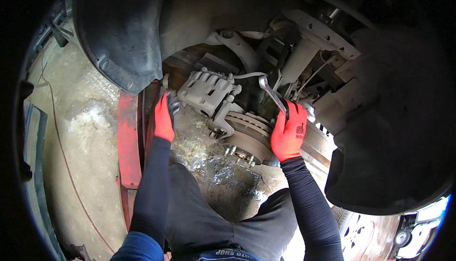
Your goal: The person removes the brake caliper from a car's wheel hub using a wrench, then reattaches it. The person uses a wrench to loosen bolts, removes the caliper, and then reinstalls it onto the brake rotor.
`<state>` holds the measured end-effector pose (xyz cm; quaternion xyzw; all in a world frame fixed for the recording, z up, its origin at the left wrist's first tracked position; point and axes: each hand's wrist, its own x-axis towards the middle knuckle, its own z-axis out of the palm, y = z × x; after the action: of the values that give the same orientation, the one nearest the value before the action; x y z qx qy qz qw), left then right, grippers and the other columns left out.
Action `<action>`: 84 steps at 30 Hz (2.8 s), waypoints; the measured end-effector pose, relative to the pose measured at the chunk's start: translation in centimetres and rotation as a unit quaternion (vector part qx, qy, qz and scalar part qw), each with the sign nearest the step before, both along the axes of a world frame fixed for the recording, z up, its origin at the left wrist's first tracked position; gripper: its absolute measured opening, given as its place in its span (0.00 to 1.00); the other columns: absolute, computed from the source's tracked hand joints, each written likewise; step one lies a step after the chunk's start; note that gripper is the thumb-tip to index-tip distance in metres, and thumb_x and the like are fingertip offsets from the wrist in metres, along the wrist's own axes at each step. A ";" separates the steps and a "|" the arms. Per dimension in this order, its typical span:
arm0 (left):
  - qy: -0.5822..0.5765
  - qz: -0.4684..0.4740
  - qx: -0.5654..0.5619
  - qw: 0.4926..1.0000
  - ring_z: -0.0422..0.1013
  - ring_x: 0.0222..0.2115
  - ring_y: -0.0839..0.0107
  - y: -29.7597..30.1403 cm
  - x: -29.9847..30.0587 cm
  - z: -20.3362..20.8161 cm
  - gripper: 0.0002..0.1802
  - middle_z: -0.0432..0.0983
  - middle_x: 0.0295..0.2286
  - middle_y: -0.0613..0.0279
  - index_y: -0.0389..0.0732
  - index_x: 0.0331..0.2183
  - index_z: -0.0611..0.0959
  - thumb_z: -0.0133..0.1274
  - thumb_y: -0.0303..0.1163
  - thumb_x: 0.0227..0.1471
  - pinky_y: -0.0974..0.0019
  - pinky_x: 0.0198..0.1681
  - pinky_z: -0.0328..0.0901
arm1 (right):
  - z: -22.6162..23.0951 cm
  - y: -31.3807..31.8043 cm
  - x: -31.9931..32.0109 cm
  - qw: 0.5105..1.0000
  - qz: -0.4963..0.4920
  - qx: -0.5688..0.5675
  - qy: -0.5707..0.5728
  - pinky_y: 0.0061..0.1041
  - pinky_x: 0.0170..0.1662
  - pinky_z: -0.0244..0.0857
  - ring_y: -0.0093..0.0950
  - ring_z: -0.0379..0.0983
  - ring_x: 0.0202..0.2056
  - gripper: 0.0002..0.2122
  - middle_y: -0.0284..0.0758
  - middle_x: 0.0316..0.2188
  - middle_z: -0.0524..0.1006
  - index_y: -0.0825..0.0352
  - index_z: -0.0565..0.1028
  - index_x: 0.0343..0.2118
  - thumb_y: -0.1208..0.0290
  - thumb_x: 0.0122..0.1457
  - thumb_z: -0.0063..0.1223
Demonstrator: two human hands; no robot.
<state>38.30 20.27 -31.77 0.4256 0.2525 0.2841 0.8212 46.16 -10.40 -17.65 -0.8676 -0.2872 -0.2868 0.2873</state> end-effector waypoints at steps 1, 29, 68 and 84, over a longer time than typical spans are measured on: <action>-0.024 -0.042 0.042 0.998 0.73 0.43 0.69 1.2 0.8 1.9 0.21 0.78 0.42 0.58 0.37 0.48 0.80 0.51 0.43 0.61 0.65 0.49 0.65 | 0.1 0.2 0.0 1.000 0.006 0.001 0.001 0.41 0.51 0.62 0.49 0.67 0.45 0.12 0.49 0.42 0.72 0.70 0.73 0.46 0.76 0.60 0.46; 0.079 0.006 0.592 0.802 0.74 0.38 0.44 -2.1 2.7 16.3 0.22 0.79 0.36 0.41 0.33 0.38 0.82 0.58 0.44 0.50 0.52 0.43 0.69 | -0.6 -0.4 0.7 1.000 0.006 0.006 -0.006 0.42 0.51 0.61 0.49 0.67 0.46 0.13 0.48 0.41 0.73 0.70 0.73 0.47 0.73 0.59 0.48; 0.060 -0.025 0.185 0.981 0.71 0.36 0.70 1.0 2.0 4.2 0.18 0.79 0.35 0.60 0.33 0.40 0.83 0.58 0.39 0.55 0.66 0.45 0.65 | -0.3 0.2 0.3 1.000 0.008 0.016 -0.022 0.42 0.51 0.61 0.49 0.67 0.45 0.13 0.48 0.41 0.73 0.69 0.73 0.47 0.75 0.59 0.47; 0.130 -0.045 0.112 0.984 0.74 0.42 0.72 -3.0 1.7 -6.0 0.20 0.81 0.42 0.59 0.32 0.45 0.83 0.51 0.40 0.61 0.68 0.49 0.65 | 0.0 0.7 0.1 1.000 0.009 0.010 -0.020 0.42 0.51 0.61 0.49 0.67 0.45 0.13 0.48 0.41 0.73 0.70 0.73 0.47 0.75 0.59 0.47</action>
<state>39.98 17.29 -37.80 0.5590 0.3040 0.2158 0.7406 46.28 -9.72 -17.65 -0.8561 -0.2977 -0.3046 0.2929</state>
